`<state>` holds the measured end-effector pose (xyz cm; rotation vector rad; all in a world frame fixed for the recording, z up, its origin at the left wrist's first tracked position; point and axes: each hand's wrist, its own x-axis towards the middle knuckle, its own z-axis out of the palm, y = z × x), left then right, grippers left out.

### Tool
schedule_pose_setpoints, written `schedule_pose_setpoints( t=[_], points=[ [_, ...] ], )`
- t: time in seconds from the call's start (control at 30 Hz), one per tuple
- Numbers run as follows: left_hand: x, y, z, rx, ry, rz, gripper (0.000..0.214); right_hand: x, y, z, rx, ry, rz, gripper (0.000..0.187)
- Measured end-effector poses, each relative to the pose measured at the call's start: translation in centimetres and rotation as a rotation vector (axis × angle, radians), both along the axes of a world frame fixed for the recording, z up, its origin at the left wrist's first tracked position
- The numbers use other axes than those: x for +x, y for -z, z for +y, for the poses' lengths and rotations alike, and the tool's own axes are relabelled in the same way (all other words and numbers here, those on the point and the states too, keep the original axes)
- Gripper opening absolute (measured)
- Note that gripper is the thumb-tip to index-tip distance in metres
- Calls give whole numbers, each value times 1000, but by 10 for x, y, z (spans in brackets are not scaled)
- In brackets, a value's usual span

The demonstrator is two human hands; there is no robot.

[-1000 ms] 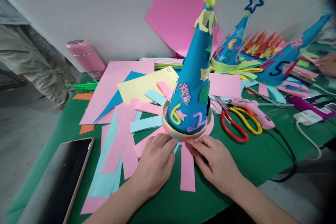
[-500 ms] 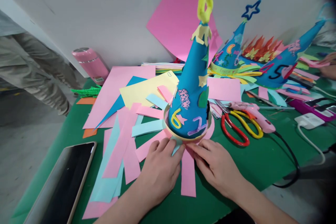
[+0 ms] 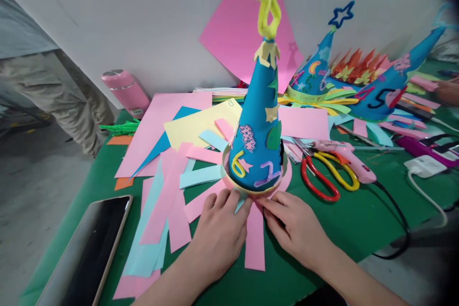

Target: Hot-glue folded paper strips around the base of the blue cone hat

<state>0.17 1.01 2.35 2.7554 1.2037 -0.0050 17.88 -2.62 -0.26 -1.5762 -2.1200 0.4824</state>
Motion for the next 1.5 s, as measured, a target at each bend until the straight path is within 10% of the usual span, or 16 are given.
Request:
schedule_pose_setpoints(
  t=[1.5],
  points=[
    [0, 1, -3, 22, -24, -5, 38, -4, 0, 1, 35, 13, -49, 29]
  ],
)
